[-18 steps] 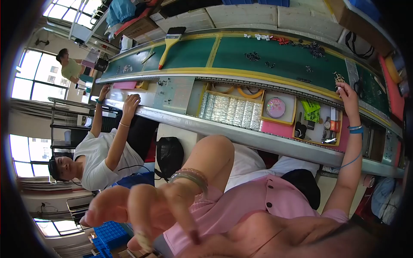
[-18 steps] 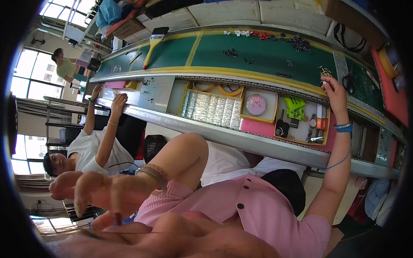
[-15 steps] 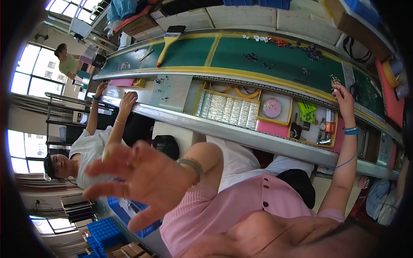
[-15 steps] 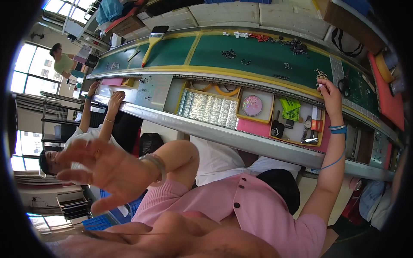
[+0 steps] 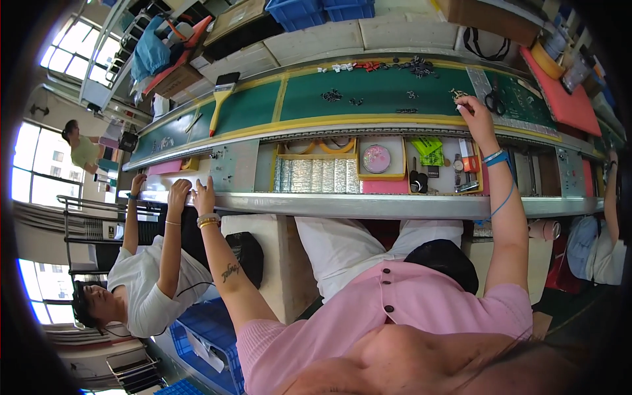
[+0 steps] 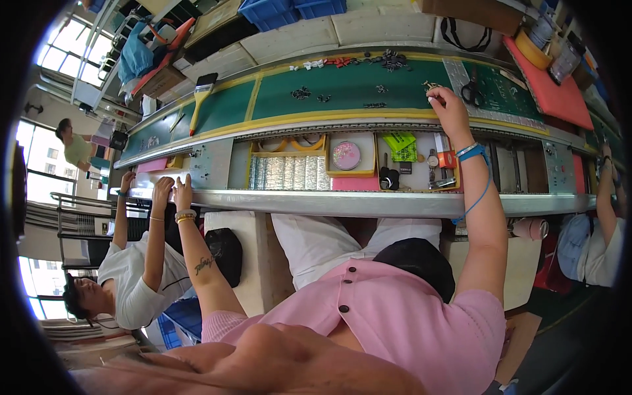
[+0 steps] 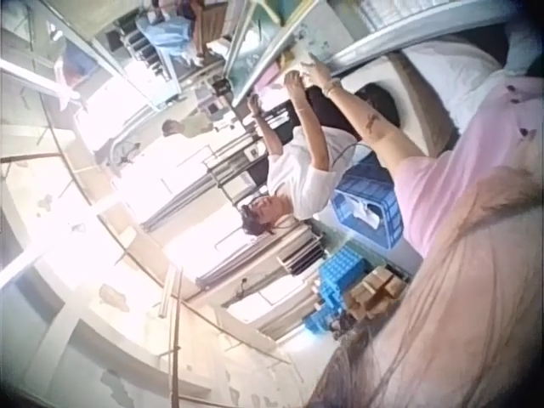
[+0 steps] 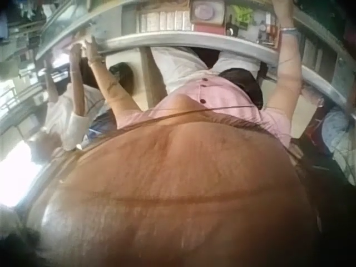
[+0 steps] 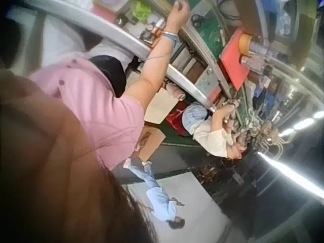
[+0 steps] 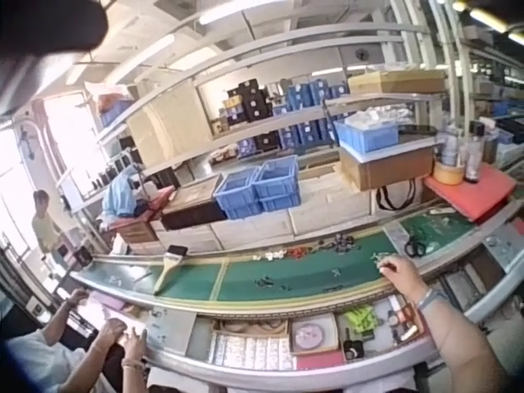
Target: The recorder is assembling small electronic components onto a printed circuit board on a production line.
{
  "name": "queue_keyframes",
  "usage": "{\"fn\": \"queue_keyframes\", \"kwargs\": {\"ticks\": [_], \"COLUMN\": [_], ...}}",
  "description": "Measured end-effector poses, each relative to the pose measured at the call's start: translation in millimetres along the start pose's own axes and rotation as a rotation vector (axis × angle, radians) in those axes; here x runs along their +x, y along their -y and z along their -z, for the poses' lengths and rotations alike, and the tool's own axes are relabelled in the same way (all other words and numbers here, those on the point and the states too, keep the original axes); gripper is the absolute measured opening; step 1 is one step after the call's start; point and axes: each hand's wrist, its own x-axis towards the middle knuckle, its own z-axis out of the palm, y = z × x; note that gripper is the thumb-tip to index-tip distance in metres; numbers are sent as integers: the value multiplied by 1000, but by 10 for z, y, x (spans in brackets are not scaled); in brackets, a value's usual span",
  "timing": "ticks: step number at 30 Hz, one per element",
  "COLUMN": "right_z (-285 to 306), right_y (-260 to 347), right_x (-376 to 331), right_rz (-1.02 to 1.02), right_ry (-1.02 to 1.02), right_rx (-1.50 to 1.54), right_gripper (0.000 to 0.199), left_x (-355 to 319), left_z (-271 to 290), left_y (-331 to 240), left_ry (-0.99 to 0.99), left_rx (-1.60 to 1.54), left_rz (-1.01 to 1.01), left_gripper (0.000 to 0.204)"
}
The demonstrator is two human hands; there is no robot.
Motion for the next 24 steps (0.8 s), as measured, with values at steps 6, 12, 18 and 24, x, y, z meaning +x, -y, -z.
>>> {"fn": "queue_keyframes", "kwargs": {"ticks": [6,12,18,24], "right_z": [-34,-55,22,66], "right_y": [-25,141,436,396], "right_x": [-11,-77,-103,-104], "right_rz": [-25,23,12,-2], "right_ry": [-26,53,80,108], "right_rx": [56,99,47,106], "right_gripper": [15,17,15,15], "left_x": [-569,-1290,-1505,-406], "left_z": [18,238,519,83], "left_y": [-715,-1525,-2364,-3437], "left_ry": [-46,86,379,67], "left_rx": [18,-188,-423,-604], "left_rz": [-96,-503,-736,-791], "left_gripper": [72,49,26,18]}}
